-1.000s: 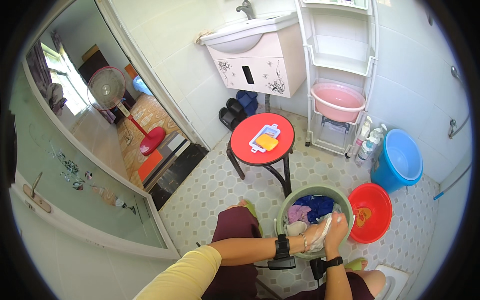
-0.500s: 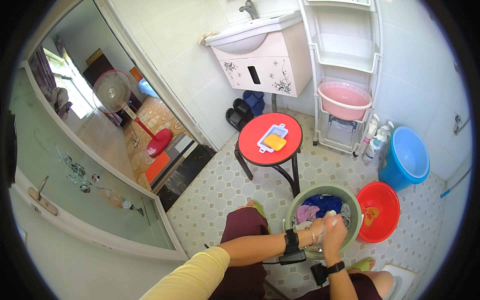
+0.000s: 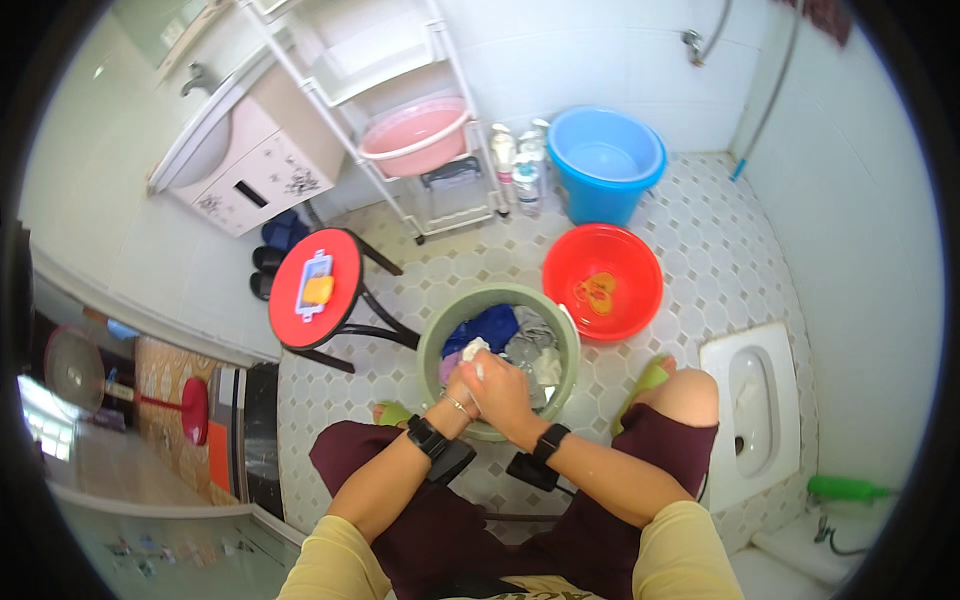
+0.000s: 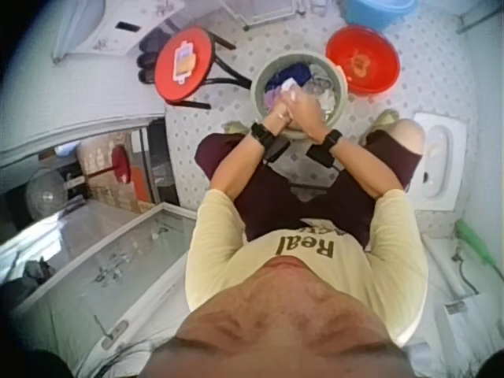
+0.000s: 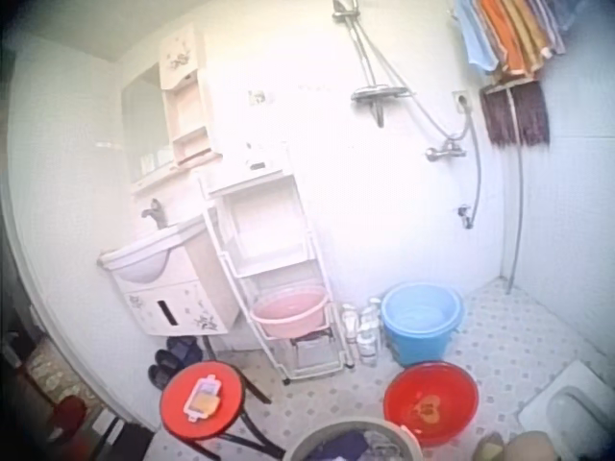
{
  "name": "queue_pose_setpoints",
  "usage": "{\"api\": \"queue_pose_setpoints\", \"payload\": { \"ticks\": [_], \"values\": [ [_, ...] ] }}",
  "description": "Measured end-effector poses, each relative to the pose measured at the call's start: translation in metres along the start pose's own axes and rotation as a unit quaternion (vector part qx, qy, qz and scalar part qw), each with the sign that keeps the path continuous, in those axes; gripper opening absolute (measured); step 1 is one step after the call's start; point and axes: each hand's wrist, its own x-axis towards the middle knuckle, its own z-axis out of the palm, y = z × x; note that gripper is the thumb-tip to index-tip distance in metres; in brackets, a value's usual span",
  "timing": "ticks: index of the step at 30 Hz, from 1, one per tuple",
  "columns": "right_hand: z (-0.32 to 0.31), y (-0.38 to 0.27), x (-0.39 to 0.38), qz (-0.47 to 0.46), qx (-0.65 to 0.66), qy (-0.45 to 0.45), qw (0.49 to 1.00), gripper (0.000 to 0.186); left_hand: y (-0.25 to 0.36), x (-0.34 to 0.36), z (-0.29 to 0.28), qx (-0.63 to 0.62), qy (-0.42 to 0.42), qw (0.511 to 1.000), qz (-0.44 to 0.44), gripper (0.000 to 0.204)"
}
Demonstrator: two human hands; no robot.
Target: Washing clothes by hand using soap and a washboard in a basin.
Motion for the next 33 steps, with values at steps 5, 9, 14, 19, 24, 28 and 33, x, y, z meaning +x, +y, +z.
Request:
{"api": "queue_pose_setpoints", "payload": {
  "ticks": [5, 9, 14, 19, 24, 28, 33],
  "values": [
    [-0.023, 0.042, 0.025, 0.048, -0.058, 0.020, 0.997, 0.022, -0.006, -0.008, 0.116, 0.057, 0.181, 0.982, -0.024, 0.032],
    [-0.005, 0.013, 0.002, 0.017, -0.044, 0.001, 0.999, 0.024, 0.003, -0.019, 0.082, 0.132, 0.139, 0.981, -0.032, 0.044],
    [-0.010, 0.022, 0.012, 0.024, -0.054, -0.010, 0.998, 0.024, -0.003, -0.020, 0.092, 0.095, 0.165, 0.982, -0.013, 0.035],
    [-0.005, 0.031, 0.014, 0.055, -0.071, 0.022, 0.996, 0.024, 0.005, -0.017, 0.094, 0.093, 0.150, 0.984, -0.015, 0.036],
    [-0.012, 0.000, 0.000, -0.028, 0.007, -0.010, 1.000, 0.023, 0.005, -0.013, 0.030, -0.019, -0.054, 0.998, -0.031, 0.032],
    [-0.019, 0.035, 0.024, 0.064, -0.025, 0.044, 0.997, 0.024, 0.000, -0.019, 0.112, 0.087, 0.165, 0.982, -0.010, 0.028],
    [-0.004, 0.001, -0.007, -0.008, -0.032, -0.004, 0.999, 0.024, 0.006, -0.017, 0.054, 0.092, 0.131, 0.987, -0.004, 0.034]
  ]
}}
